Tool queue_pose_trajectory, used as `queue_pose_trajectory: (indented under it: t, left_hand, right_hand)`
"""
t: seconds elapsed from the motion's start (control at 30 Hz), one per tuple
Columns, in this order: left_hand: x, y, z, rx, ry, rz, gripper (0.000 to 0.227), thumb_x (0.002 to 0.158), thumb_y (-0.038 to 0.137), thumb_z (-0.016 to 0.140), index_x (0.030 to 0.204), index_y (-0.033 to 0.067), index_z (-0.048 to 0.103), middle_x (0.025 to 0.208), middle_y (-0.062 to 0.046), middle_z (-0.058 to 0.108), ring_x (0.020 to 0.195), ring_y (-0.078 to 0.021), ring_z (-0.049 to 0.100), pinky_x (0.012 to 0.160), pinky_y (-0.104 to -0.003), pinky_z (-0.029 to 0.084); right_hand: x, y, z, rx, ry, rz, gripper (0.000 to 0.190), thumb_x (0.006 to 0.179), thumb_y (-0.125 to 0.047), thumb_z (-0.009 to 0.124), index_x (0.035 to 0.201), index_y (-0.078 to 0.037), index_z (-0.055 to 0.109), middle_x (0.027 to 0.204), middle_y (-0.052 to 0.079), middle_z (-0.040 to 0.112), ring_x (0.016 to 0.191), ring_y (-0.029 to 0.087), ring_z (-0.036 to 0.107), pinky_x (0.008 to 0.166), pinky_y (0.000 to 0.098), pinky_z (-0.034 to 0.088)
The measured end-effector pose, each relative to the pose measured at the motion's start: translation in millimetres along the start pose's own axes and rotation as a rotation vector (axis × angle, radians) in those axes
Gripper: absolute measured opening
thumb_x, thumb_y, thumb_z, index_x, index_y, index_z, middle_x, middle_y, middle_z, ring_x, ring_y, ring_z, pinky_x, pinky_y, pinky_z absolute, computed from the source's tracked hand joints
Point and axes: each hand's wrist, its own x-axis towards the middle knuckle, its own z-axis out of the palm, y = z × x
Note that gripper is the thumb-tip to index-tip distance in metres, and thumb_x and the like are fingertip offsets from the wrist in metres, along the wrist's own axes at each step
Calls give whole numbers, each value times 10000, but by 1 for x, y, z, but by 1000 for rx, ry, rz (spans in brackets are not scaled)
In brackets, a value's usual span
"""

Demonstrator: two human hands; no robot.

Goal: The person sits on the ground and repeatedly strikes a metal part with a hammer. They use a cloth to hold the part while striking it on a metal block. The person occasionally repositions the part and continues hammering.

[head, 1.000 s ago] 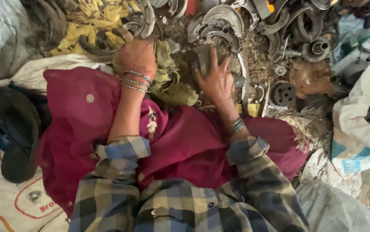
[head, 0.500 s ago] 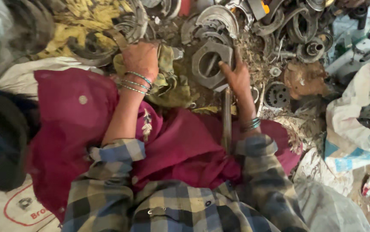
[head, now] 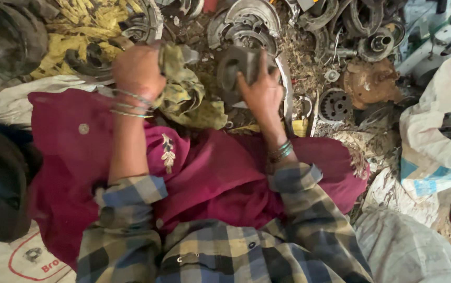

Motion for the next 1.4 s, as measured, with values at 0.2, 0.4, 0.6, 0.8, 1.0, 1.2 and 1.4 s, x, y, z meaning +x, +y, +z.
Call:
queue_pose_trajectory:
  t: [0.2, 0.4, 0.6, 0.8, 1.0, 1.2, 1.4]
  left_hand:
    - [-29, -56, -37, -134, 115, 120, 353, 831, 154, 827, 1158, 48, 746, 978, -234, 734, 879, -440, 699, 779, -525, 550]
    - [-60, -109, -58, -396, 380, 111, 341, 880, 133, 819, 1168, -15, 712, 1113, -215, 742, 1060, -414, 704, 920, -489, 524]
    - [-43, -113, -46, -681, 1175, 129, 479, 900, 25, 774, 1341, -12, 590, 1317, -218, 697, 1229, -376, 666, 1157, -436, 483]
    - [-39, -113, -26, -276, 1120, 56, 659, 809, -30, 738, 1427, -17, 509, 1396, -249, 634, 1309, -419, 611, 1174, -450, 442]
    - [-32, -60, -21, -266, 757, 25, 575, 822, 91, 895, 1325, 65, 617, 1205, -148, 706, 1090, -323, 694, 961, -422, 566]
    - [-24, -13, -14, -218, 437, 154, 628, 717, 116, 884, 1275, 37, 608, 1028, -180, 709, 909, -321, 716, 819, -419, 603]
    - [-25, 19, -3, -57, 140, 101, 545, 736, 124, 833, 1232, 56, 619, 862, -189, 721, 780, -376, 727, 671, -476, 598]
  right_hand:
    - [-14, -25, 18, -297, 117, -216, 990, 906, -587, 728, 1649, -233, 177, 1429, 428, 407, 863, 452, 711, 666, 484, 584]
    - [21, 8, 3, -284, 83, -256, 973, 887, -584, 751, 1645, -231, 254, 1453, 436, 411, 1099, 569, 629, 922, 557, 541]
    - [36, 15, -22, -202, 50, -445, 922, 885, -546, 777, 1632, -230, 339, 1437, 388, 479, 1216, 556, 591, 1007, 559, 498]
    - [21, 9, -21, -251, -25, -359, 932, 859, -521, 757, 1639, -257, 322, 1393, 363, 514, 1113, 544, 624, 983, 550, 505]
    - [34, -5, -17, -235, -34, -272, 944, 891, -561, 727, 1654, -235, 277, 1393, 356, 535, 1056, 453, 698, 984, 510, 537]
    - [-7, -16, 25, -230, 113, -107, 1063, 814, -557, 763, 1623, -232, 155, 1472, 454, 344, 1010, 515, 666, 817, 518, 576]
    - [-21, -10, 34, -155, 197, -199, 1043, 859, -566, 756, 1646, -204, 176, 1475, 447, 381, 1027, 566, 653, 871, 564, 550]
